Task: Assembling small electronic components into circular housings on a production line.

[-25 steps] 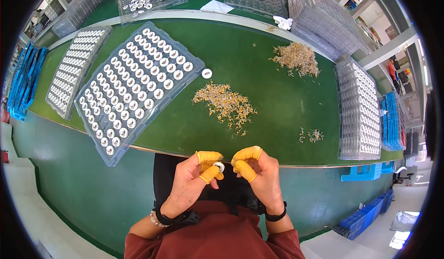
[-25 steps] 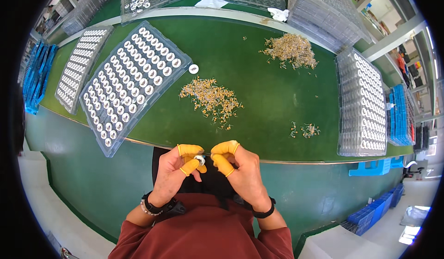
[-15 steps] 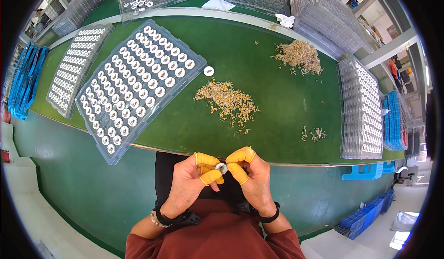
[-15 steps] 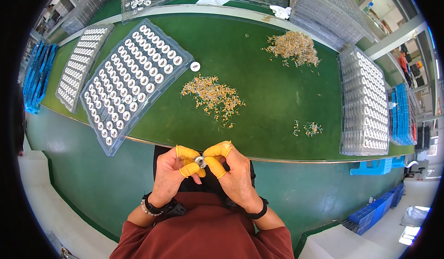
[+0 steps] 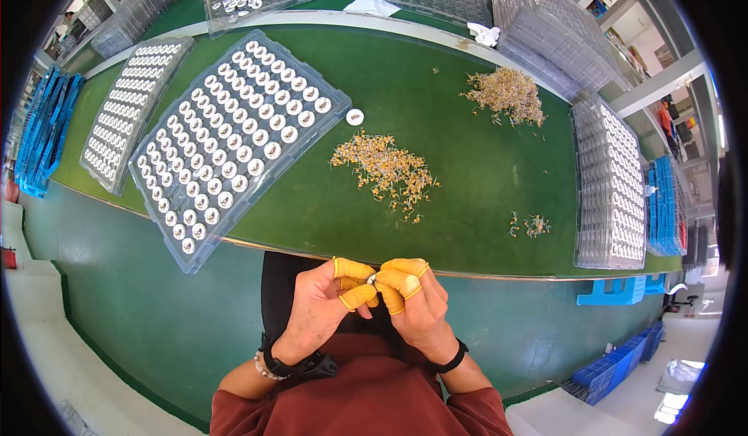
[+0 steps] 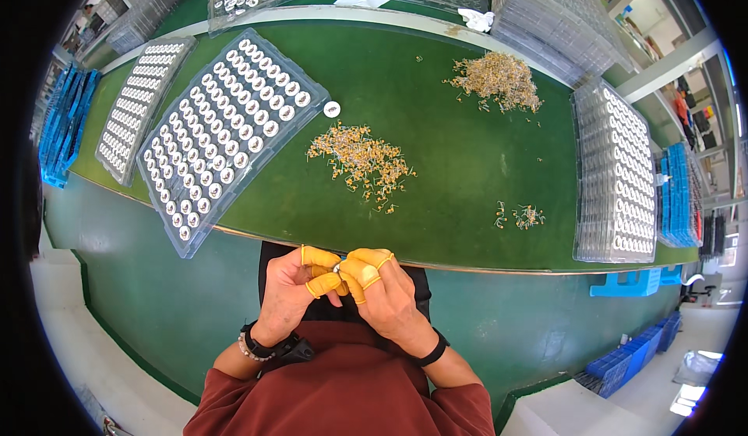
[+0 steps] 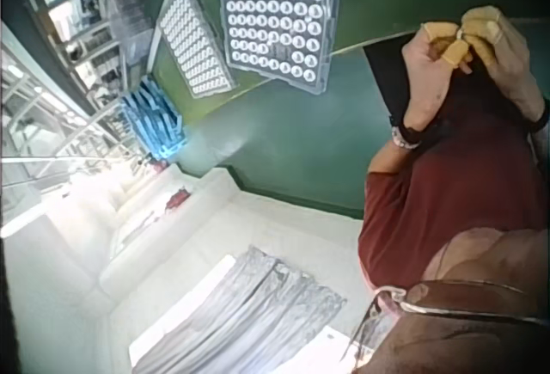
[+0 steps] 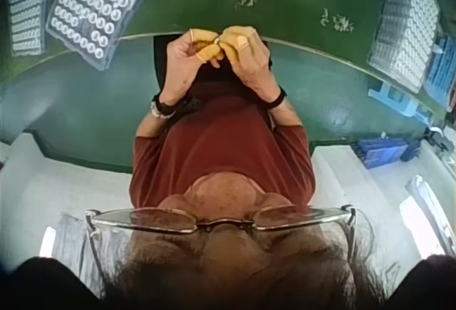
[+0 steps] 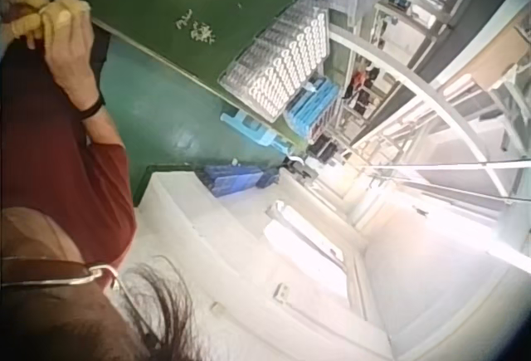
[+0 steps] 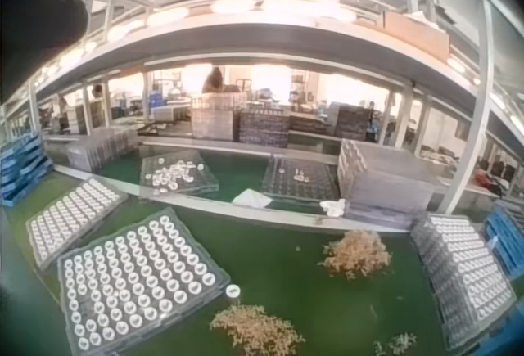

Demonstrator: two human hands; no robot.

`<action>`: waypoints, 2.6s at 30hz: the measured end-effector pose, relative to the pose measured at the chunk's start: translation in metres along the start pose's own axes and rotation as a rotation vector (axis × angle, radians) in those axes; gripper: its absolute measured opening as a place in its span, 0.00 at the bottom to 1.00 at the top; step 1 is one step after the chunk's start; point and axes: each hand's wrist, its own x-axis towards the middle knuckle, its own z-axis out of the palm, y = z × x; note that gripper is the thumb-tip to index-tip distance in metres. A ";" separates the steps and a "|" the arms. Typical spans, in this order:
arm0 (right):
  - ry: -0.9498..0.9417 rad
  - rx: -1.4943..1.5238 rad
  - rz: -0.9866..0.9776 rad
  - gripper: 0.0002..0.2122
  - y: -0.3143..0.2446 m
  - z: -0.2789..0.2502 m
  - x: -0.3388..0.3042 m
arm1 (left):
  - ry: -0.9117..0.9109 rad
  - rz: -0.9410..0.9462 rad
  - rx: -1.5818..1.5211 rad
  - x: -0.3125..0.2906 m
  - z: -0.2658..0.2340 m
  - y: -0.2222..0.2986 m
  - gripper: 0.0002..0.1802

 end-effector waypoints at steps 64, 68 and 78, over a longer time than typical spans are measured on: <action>-0.157 -0.287 0.149 0.13 0.040 -0.040 0.045 | 0.796 0.335 1.501 0.032 -0.225 0.147 0.13; -0.070 -0.207 0.268 0.11 0.051 -0.041 0.041 | 0.821 0.393 1.331 0.021 -0.260 0.146 0.10; -0.070 -0.415 0.063 0.09 0.053 -0.045 0.043 | 0.714 0.326 0.836 0.002 -0.165 0.145 0.08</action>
